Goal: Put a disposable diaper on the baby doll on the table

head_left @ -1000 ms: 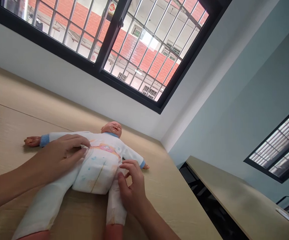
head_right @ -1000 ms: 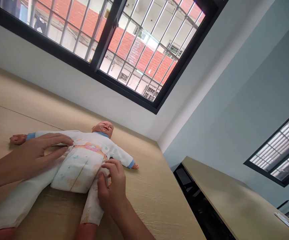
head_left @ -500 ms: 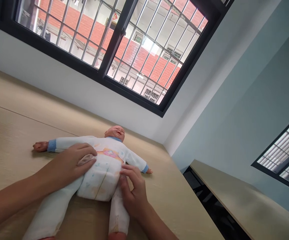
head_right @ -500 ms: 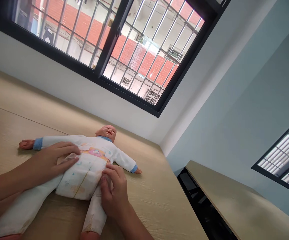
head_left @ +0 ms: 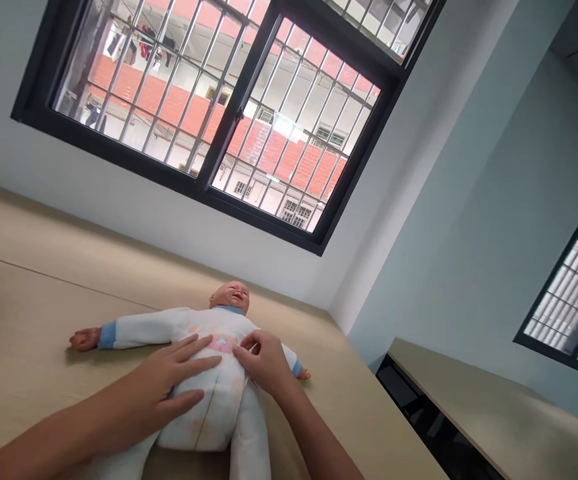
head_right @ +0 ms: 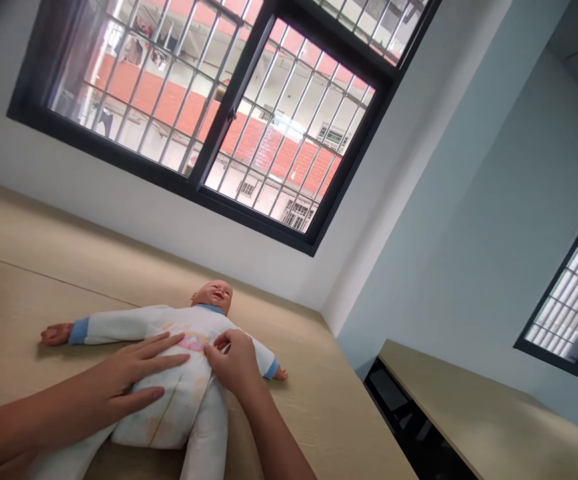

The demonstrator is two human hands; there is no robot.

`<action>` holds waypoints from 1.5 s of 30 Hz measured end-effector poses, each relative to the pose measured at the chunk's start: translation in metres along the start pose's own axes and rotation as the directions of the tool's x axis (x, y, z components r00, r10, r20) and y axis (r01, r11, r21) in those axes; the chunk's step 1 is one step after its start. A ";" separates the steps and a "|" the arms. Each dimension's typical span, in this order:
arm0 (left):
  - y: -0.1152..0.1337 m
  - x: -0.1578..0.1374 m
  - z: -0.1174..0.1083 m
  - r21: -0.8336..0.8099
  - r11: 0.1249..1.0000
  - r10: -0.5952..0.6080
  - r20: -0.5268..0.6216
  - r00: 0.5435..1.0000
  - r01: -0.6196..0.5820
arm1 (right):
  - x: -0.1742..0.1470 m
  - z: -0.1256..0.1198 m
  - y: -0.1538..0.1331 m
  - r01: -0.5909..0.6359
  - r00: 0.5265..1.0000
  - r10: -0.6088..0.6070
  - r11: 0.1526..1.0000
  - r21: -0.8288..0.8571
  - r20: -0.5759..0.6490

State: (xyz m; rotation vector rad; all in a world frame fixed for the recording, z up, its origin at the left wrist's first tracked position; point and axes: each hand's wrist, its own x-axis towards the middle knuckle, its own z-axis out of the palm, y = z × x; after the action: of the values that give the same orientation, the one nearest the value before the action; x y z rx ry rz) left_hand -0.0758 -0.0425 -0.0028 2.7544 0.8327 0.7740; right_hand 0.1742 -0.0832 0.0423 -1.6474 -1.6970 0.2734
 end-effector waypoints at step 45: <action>-0.028 0.055 0.011 -0.057 0.933 -0.359 -0.177 0.917 0.354 | 0.000 -0.022 0.023 -0.136 0.961 0.019 0.901 0.413 0.275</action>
State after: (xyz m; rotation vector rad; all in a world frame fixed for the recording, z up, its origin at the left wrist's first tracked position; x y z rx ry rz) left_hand -0.0443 0.0114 0.0035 2.4261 1.3064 0.9606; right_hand 0.2054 -0.0871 0.0436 -1.3906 -1.6120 0.8793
